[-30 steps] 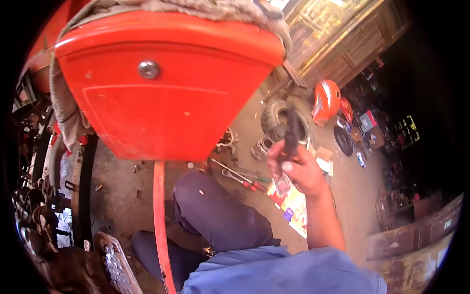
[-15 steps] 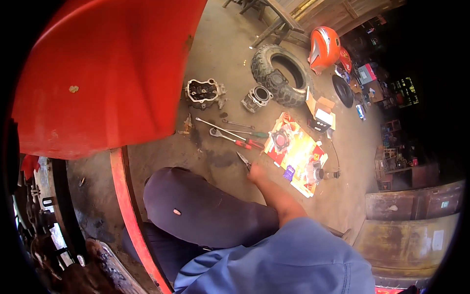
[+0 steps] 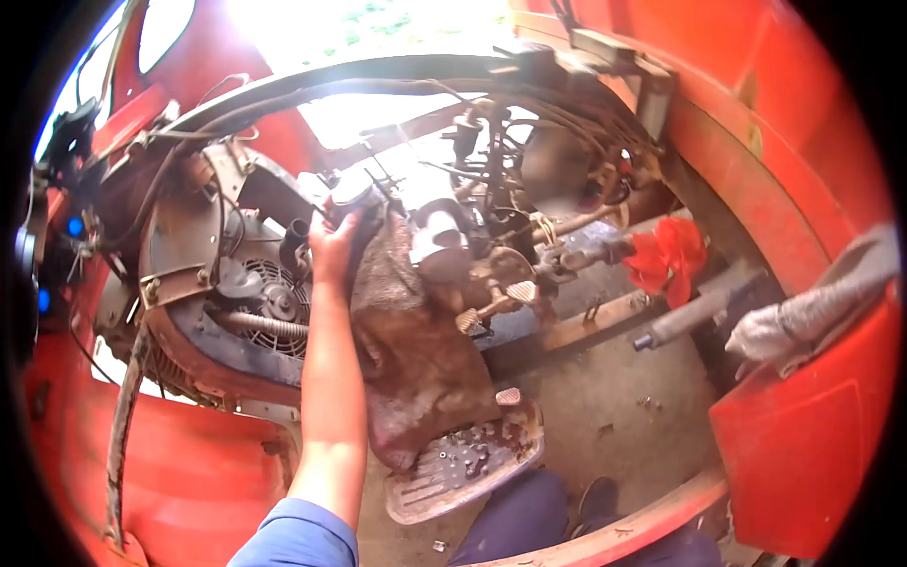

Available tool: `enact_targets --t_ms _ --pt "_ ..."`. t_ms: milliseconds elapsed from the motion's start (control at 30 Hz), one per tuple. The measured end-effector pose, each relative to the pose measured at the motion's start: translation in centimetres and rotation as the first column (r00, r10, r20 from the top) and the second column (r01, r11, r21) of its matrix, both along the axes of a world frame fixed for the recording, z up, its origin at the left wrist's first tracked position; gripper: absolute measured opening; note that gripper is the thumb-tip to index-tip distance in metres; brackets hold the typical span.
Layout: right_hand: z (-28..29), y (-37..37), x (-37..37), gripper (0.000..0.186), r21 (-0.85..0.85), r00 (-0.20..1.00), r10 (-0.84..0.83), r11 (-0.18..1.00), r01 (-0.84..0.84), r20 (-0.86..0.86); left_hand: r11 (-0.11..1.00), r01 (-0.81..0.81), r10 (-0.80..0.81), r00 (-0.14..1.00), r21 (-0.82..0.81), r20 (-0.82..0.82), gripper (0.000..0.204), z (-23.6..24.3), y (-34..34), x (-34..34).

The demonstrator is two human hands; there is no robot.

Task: The person assembles a motorcycle engine component, first by hand and then using pliers to install a small circular metal ring on a piston.

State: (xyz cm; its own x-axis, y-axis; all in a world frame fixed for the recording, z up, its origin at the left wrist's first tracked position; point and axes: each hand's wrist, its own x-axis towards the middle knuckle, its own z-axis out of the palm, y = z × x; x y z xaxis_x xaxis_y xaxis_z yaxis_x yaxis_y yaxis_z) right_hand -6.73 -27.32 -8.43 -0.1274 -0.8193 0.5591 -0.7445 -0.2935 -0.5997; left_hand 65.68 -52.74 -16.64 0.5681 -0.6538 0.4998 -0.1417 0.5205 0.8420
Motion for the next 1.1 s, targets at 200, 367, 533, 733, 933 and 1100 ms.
enact_targets --t_ms 200,367,533,733,933,1100 --pt "6.4 -8.6 18.7 0.035 -0.011 0.606 0.711 0.652 -0.758 0.356 0.999 -0.026 0.028 0.998 -0.025 0.058 0.068 -0.6 0.7 -1.4" --pt "9.2 -18.3 33.5 0.027 0.02 0.53 0.84 0.531 -0.847 0.117 0.999 0.022 -0.022 1.0 -0.026 0.008 0.07 -0.8 -2.4 -3.8" --pt "7.7 -27.5 45.5 0.034 0.117 0.328 0.944 0.323 -0.939 0.025 0.998 -0.062 0.062 0.998 0.006 0.026 0.078 -0.2 0.1 -2.4" --pt "5.7 -36.1 54.4 0.049 0.091 0.249 0.904 0.296 -0.951 -0.346 0.979 -0.193 0.184 0.975 0.062 0.126 0.08 0.8 1.0 -3.0" --pt "6.3 -37.6 58.2 0.088 0.536 -0.094 0.956 0.074 -0.841 -0.279 0.989 -0.149 0.149 0.986 -0.009 0.074 0.077 -0.5 0.1 -1.9" --pt "6.6 -38.1 59.6 0.1 0.605 -0.116 0.923 0.142 -0.783 -0.368 0.973 -0.229 0.224 0.967 0.032 0.121 0.078 -0.7 0.1 -1.9"
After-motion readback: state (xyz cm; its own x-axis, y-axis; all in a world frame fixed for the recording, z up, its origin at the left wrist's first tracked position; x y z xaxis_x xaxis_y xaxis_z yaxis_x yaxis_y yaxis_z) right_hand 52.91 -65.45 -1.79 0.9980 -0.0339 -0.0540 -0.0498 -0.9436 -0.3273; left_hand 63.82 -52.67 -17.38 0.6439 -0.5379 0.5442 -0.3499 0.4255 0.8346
